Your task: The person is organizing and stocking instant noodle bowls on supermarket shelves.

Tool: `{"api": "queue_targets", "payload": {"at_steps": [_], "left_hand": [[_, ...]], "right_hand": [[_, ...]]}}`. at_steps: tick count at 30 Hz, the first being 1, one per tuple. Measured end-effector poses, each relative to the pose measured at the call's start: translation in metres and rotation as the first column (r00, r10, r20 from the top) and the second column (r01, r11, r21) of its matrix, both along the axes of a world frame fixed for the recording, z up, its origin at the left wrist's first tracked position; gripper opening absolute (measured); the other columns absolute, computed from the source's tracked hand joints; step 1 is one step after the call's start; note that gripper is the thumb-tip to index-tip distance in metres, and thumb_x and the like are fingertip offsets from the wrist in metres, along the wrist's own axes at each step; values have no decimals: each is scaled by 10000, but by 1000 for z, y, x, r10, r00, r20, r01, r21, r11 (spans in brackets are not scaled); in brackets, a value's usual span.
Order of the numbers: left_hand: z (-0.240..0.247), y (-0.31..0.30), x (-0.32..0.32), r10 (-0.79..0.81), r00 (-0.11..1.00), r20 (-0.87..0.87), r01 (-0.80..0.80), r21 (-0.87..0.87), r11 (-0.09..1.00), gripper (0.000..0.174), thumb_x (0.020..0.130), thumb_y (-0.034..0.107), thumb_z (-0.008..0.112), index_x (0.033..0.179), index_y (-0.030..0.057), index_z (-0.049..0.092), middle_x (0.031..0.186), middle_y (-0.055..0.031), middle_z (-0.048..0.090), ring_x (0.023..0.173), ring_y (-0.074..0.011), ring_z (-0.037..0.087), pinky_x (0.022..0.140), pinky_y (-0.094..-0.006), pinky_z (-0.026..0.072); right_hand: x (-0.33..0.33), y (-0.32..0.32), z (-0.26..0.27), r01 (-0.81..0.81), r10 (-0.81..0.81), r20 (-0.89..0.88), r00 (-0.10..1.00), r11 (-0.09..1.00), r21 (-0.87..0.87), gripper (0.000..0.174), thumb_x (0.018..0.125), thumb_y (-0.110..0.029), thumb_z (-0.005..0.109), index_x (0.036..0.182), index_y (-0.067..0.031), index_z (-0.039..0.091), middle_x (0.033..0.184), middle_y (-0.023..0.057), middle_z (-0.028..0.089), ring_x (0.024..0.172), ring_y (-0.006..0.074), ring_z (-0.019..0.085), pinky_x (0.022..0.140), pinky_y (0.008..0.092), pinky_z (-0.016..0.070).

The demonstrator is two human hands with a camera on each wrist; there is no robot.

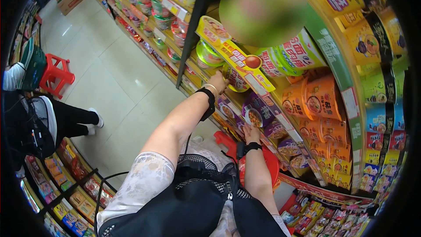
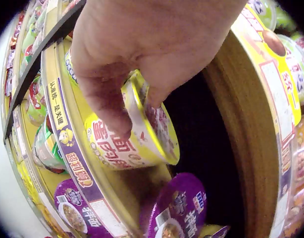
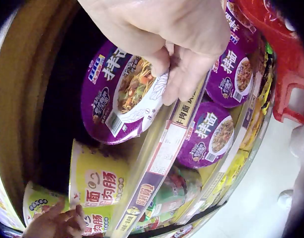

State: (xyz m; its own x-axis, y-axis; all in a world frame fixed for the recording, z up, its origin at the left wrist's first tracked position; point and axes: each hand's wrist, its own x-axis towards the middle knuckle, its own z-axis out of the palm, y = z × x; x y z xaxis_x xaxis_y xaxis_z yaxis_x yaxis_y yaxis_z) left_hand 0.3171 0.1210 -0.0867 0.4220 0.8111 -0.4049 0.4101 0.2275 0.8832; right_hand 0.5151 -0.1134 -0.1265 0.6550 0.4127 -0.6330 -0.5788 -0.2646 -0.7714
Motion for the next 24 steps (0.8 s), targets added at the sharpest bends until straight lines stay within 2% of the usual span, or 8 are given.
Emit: {"api": "queue_targets", "payload": {"at_steps": [2, 4, 6, 7, 8, 10, 18, 24], "left_hand": [[19, -7, -8, 95, 994, -46, -86, 166, 982, 524, 799, 190, 587, 1210, -45, 361, 986, -295, 594, 815, -385, 628, 751, -399, 509], [37, -7, -19, 100, 995, 25, -101, 59, 993, 531, 788, 148, 575, 1243, -16, 355, 952, -286, 605, 838, -378, 627, 761, -409, 506], [40, -2, -26, 144, 981, 133, -133, -86, 987, 529, 792, 122, 551, 1271, 9, 357, 913, -264, 620, 811, -354, 638, 729, -395, 522], [38, 3, -27, 114, 992, -55, -93, 292, 952, 503, 798, 106, 541, 1267, 17, 385, 875, -226, 636, 700, -305, 655, 620, -371, 545], [36, 4, -26, 108, 992, -59, -85, 300, 950, 503, 798, 106, 541, 1267, 17, 385, 875, -226, 636, 700, -305, 655, 620, -371, 545], [39, 2, -27, 144, 987, 66, -147, 40, 988, 441, 809, 101, 568, 1217, -19, 453, 875, -209, 636, 654, -239, 657, 560, -345, 530], [21, -10, -35, 237, 965, 108, -220, -149, 964, 457, 841, 207, 572, 1230, 37, 402, 779, -105, 609, 604, -208, 603, 486, -345, 507], [-7, -20, -53, -41, 999, 21, 44, -153, 987, 328, 816, 264, 589, 1039, 67, 451, 772, -66, 593, 623, -171, 588, 500, -308, 476]], "right_hand": [[-8, 3, 6, 21, -21, 12, 1000, 1000, 4, 222, 945, -83, 407, 1117, 55, 386, 1134, 181, 516, 1045, 287, 566, 901, 424, 491], [-16, 5, 17, -27, 27, 11, 1000, 1000, -3, 190, 939, -93, 435, 1063, 46, 400, 1074, 169, 529, 1033, 287, 573, 879, 415, 507], [-13, 3, 9, -57, 57, 19, 998, 998, 5, 169, 934, -99, 456, 1025, 35, 409, 1024, 155, 533, 1022, 287, 577, 859, 407, 519], [-13, 6, 9, -51, 52, 28, 998, 999, -6, 167, 932, -101, 460, 1021, 32, 413, 1012, 151, 535, 1015, 286, 579, 857, 410, 520], [-14, 8, 9, -46, 47, 36, 998, 999, -18, 165, 931, -103, 464, 1016, 30, 417, 1001, 148, 536, 1008, 286, 582, 854, 412, 521], [-13, 8, 10, -51, 52, 38, 998, 999, -10, 165, 929, -105, 468, 1015, 27, 419, 987, 143, 538, 996, 285, 586, 850, 412, 523], [-18, 4, -1, -72, 71, 24, 997, 997, 34, 172, 924, -121, 481, 1018, 16, 437, 976, 148, 555, 955, 279, 597, 831, 409, 524], [-15, 4, -23, -40, 40, 48, 998, 999, 11, 147, 921, -137, 490, 1029, -46, 450, 998, 174, 605, 940, 273, 617, 775, 410, 525]]}}
